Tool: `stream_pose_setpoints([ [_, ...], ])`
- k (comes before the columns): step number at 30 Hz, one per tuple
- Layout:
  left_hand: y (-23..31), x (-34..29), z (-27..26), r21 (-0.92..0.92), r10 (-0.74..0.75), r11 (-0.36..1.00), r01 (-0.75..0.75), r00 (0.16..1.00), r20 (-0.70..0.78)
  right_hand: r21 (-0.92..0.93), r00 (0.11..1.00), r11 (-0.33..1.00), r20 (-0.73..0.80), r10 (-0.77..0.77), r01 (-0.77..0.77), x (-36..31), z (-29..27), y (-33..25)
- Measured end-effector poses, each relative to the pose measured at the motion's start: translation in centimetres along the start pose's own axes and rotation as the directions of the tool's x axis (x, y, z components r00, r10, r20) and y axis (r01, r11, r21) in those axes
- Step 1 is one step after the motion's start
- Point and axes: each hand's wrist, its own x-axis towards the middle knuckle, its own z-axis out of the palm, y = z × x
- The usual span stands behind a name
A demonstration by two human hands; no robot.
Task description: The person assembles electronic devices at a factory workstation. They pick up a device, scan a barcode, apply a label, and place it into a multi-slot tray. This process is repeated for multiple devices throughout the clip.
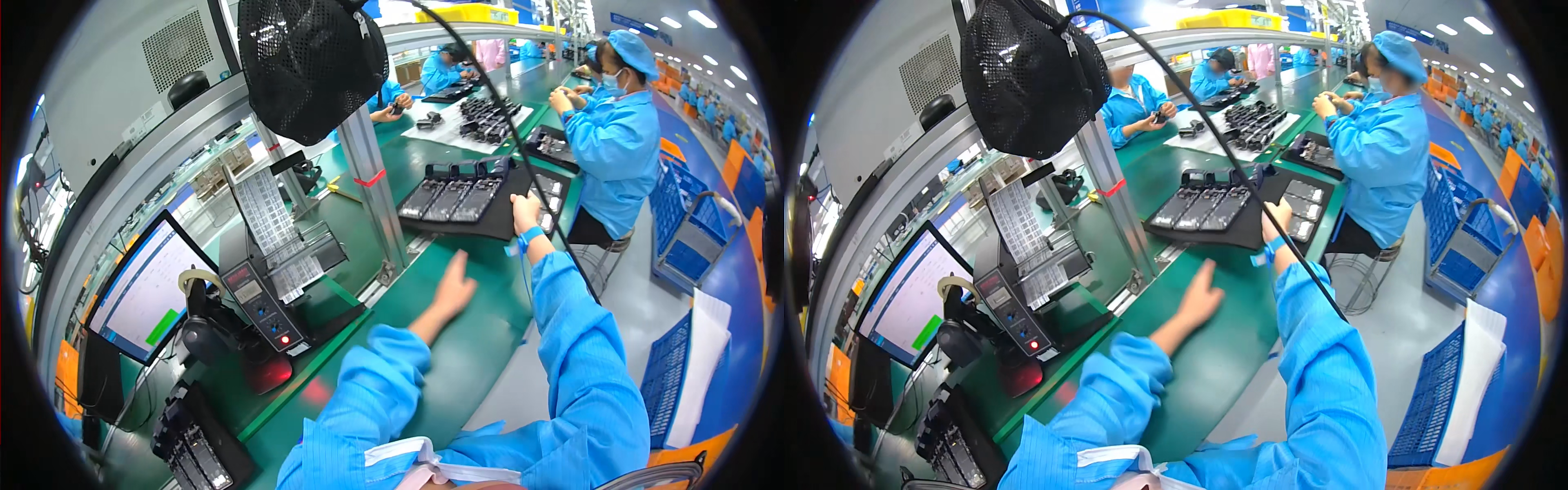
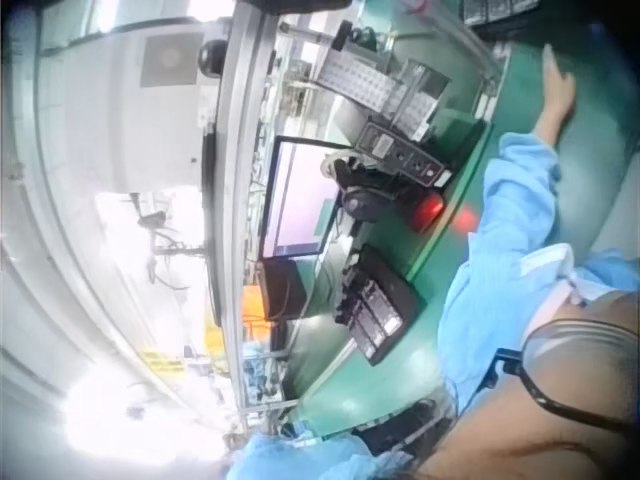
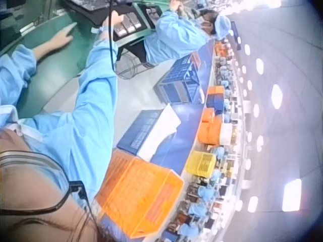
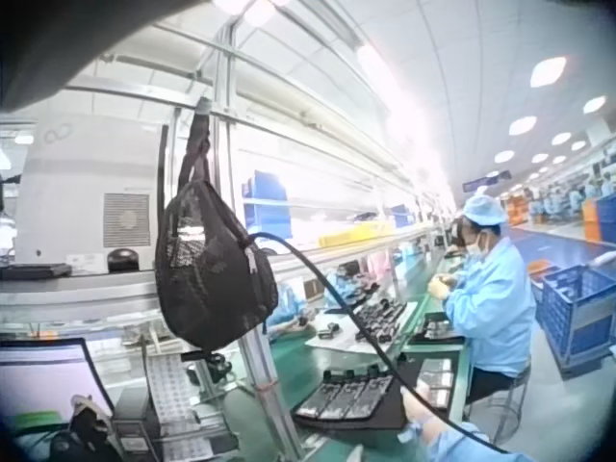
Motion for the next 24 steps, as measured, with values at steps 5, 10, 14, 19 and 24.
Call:
stream_pose_setpoints([
  [5, 5.8, -1.4, 0.5, 0.078, 0.12, 0.989, -0.126, 0.989, 0.082, -0.659, 0.999, 0.751, -0.039, 0.013, -0.036, 0.2, 12.7, 2.8],
  [10, 3.6, -3.3, -1.4, 0.027, -0.256, 0.966, 0.256, 0.939, 0.23, -0.801, 0.938, 0.513, 0.347, -0.02, 0.308, -6.7, 17.7, -1.6],
  [14, 3.8, -1.9, -1.1, -0.064, -0.275, 0.951, 0.301, 0.925, 0.261, 0.17, 0.96, 0.945, -0.071, -0.272, 0.28, -10.4, 16.6, -6.2],
  [19, 3.8, -7.7, -4.6, -0.464, -0.324, 0.807, 0.366, 0.931, 0.171, 0.489, 0.897, 0.853, 0.272, -0.349, 0.184, -27.1, 11.9, -16.4],
  [24, 8.9, -26.0, -11.0, 0.125, 0.002, 0.992, 0.016, 0.989, -0.147, 0.394, 0.225, 0.911, 0.905, -0.362, -0.121, -39.3, 11.5, -20.8],
])
